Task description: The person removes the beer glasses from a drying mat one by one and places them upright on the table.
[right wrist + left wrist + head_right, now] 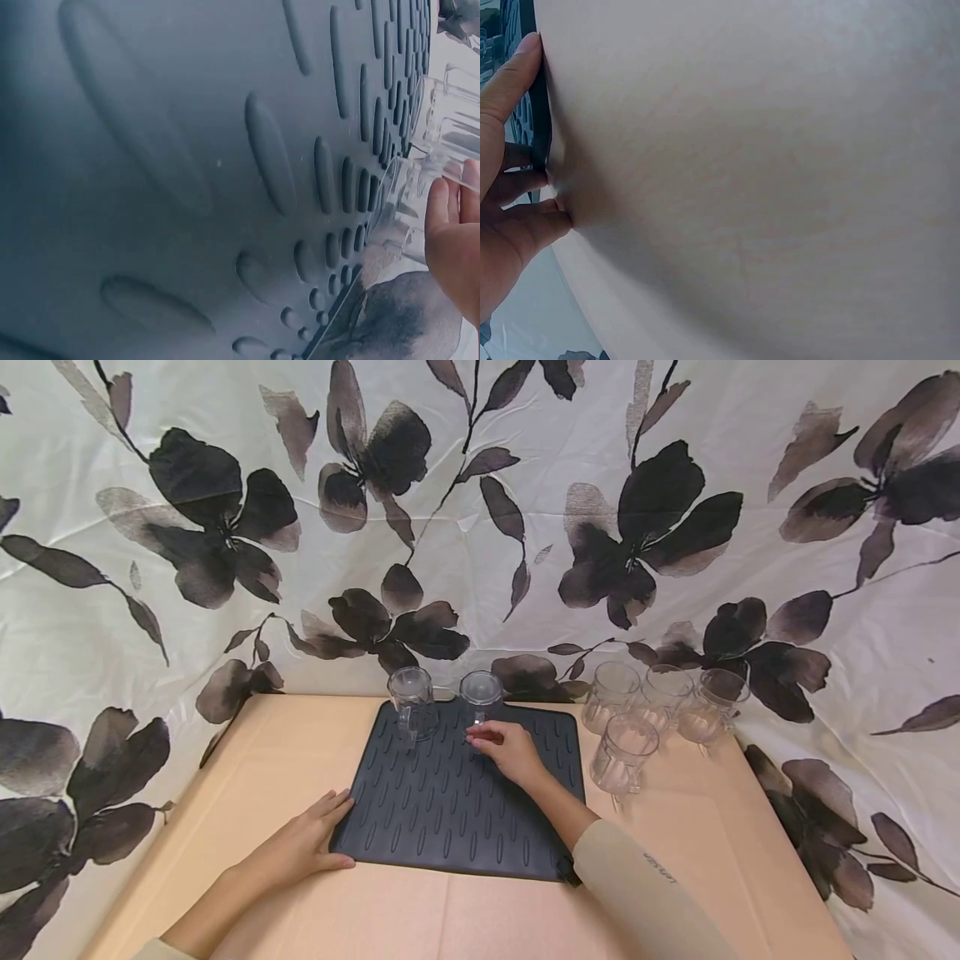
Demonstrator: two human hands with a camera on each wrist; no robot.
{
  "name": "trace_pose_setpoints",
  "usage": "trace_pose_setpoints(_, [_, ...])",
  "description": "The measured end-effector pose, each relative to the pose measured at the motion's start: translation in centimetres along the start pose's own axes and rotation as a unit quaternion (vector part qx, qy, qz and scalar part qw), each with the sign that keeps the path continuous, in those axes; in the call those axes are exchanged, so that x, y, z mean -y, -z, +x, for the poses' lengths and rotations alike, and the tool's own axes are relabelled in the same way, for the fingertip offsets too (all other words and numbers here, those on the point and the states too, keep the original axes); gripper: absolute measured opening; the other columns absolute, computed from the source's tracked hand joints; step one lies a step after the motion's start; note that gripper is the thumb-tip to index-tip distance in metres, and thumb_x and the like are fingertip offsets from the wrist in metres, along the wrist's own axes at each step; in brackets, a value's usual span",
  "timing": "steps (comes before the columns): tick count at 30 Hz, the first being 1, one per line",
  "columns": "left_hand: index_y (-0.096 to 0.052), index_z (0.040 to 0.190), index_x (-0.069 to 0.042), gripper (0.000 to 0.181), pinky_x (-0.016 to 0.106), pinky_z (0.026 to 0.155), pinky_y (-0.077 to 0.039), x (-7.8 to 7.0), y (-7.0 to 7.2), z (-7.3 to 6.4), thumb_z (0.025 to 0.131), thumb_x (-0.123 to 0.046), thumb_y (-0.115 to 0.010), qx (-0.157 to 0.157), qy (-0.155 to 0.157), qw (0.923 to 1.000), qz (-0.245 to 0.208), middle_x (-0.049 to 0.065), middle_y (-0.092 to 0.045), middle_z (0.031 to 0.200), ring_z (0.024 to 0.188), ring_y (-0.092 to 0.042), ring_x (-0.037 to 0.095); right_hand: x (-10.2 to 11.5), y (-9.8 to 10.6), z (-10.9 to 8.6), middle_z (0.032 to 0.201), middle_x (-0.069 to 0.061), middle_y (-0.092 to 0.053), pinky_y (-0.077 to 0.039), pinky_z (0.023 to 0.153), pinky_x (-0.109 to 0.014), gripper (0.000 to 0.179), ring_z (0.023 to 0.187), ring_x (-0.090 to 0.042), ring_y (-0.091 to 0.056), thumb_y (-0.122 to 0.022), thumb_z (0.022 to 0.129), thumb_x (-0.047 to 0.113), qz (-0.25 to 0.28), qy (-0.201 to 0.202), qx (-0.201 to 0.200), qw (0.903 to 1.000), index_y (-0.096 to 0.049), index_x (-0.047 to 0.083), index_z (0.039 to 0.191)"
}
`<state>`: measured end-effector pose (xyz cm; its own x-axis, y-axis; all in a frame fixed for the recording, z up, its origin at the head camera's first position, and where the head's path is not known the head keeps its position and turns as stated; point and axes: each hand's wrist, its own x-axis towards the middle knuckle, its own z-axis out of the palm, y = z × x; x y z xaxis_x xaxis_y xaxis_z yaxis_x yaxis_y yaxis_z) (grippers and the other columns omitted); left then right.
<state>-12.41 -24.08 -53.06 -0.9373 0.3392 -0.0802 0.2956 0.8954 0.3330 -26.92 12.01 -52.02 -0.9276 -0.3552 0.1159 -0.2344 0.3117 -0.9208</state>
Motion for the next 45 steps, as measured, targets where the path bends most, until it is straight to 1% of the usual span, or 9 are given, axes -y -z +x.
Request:
trace_pose_setpoints(10, [-0.051,0.147,0.008,0.101,0.061,0.112,-0.044,-0.1,0.1,-0.1,0.075,-0.053,-0.087,0.002,0.006,1.0000,-0.003,0.027,-0.043,0.158,0.147,-0.037,0.052,0.2,-0.5,-0.3,0.110,-0.013,-0.079,-0.062,0.087,-0.027,0.019,0.104,-0.024,-0.077,-0.072,0.095,0.005,0.026,-0.004,-0.031,0.9992,-0.078,0.001,0.112])
trace_pose_setpoints(16, [-0.051,0.146,0.009,0.101,0.062,0.112,-0.044,-0.2,0.1,0.0,0.075,-0.052,-0.088,0.000,0.005,1.0000,-0.005,0.027,-0.042,0.159,0.147,-0.037,0.052,0.1,-0.3,-0.5,0.108,-0.014,-0.079,-0.063,0.085,-0.029,0.019,0.101,-0.021,-0.077,-0.073,0.094,0.003,0.055,0.000,-0.033,0.9979,-0.078,0.000,0.112])
trace_pose_setpoints(20, [-0.051,0.146,0.009,0.101,0.061,0.112,-0.044,-0.2,0.1,0.0,0.075,-0.052,-0.088,-0.001,0.004,1.0000,-0.006,0.027,-0.042,0.159,0.147,-0.037,0.052,0.3,0.0,-0.7,0.108,-0.015,-0.079,-0.063,0.084,-0.027,0.019,0.100,-0.022,-0.077,-0.073,0.094,0.004,0.063,0.009,-0.030,0.9975,-0.078,0.000,0.111])
trace_pose_setpoints(27, [-0.051,0.146,0.009,0.101,0.061,0.112,-0.044,-0.1,0.1,-0.1,0.075,-0.052,-0.088,-0.002,0.003,1.0000,-0.002,0.027,-0.042,0.159,0.147,-0.037,0.052,1.1,0.9,-1.1,0.109,-0.017,-0.078,-0.063,0.085,-0.027,0.021,0.102,-0.026,-0.077,-0.072,0.095,0.005,0.065,0.031,-0.026,0.9971,-0.076,-0.005,0.113])
trace_pose_setpoints(30, [-0.051,0.146,0.009,0.101,0.061,0.112,-0.044,-0.1,0.1,-0.1,0.075,-0.052,-0.088,-0.001,0.002,1.0000,0.000,0.027,-0.042,0.158,0.147,-0.038,0.052,1.5,1.4,-1.3,0.109,-0.020,-0.078,-0.063,0.087,-0.032,0.021,0.101,-0.025,-0.077,-0.072,0.095,0.005,0.070,0.044,-0.029,0.9961,-0.077,-0.004,0.113])
trace_pose_setpoints(33, [-0.051,0.146,0.009,0.101,0.061,0.112,-0.044,0.0,0.1,-0.1,0.075,-0.054,-0.087,-0.002,-0.001,1.0000,0.004,0.027,-0.042,0.159,0.147,-0.038,0.052,1.9,2.0,-1.4,0.110,-0.021,-0.077,-0.063,0.087,-0.036,0.020,0.099,-0.020,-0.078,-0.072,0.095,0.004,0.076,0.051,-0.033,0.9953,-0.077,-0.004,0.113])
trace_pose_setpoints(38, [-0.051,0.146,0.009,0.102,0.061,0.112,-0.045,0.1,0.0,-0.1,0.076,-0.056,-0.086,-0.005,-0.005,1.0000,0.006,0.027,-0.042,0.159,0.147,-0.038,0.052,2.8,3.0,-1.7,0.111,-0.021,-0.076,-0.063,0.085,-0.028,0.020,0.097,-0.011,-0.077,-0.071,0.095,0.003,0.070,0.055,-0.035,0.9954,-0.076,-0.004,0.114])
trace_pose_setpoints(41, [-0.051,0.146,0.009,0.102,0.061,0.112,-0.044,0.1,0.0,0.0,0.076,-0.056,-0.086,-0.005,-0.004,1.0000,0.002,0.027,-0.042,0.159,0.147,-0.037,0.052,3.2,3.6,-1.9,0.112,-0.021,-0.076,-0.062,0.084,-0.024,0.021,0.097,-0.009,-0.076,-0.070,0.096,0.003,0.066,0.062,-0.038,0.9951,-0.076,-0.004,0.115])
trace_pose_setpoints(45, [-0.051,0.146,0.009,0.102,0.061,0.112,-0.044,0.1,-0.1,0.0,0.076,-0.056,-0.086,-0.004,-0.002,1.0000,0.003,0.027,-0.042,0.159,0.147,-0.038,0.051,3.8,4.4,-2.3,0.113,-0.022,-0.075,-0.062,0.086,-0.023,0.021,0.099,-0.008,-0.076,-0.069,0.096,0.002,0.065,0.080,-0.039,0.9939,-0.075,-0.004,0.116])
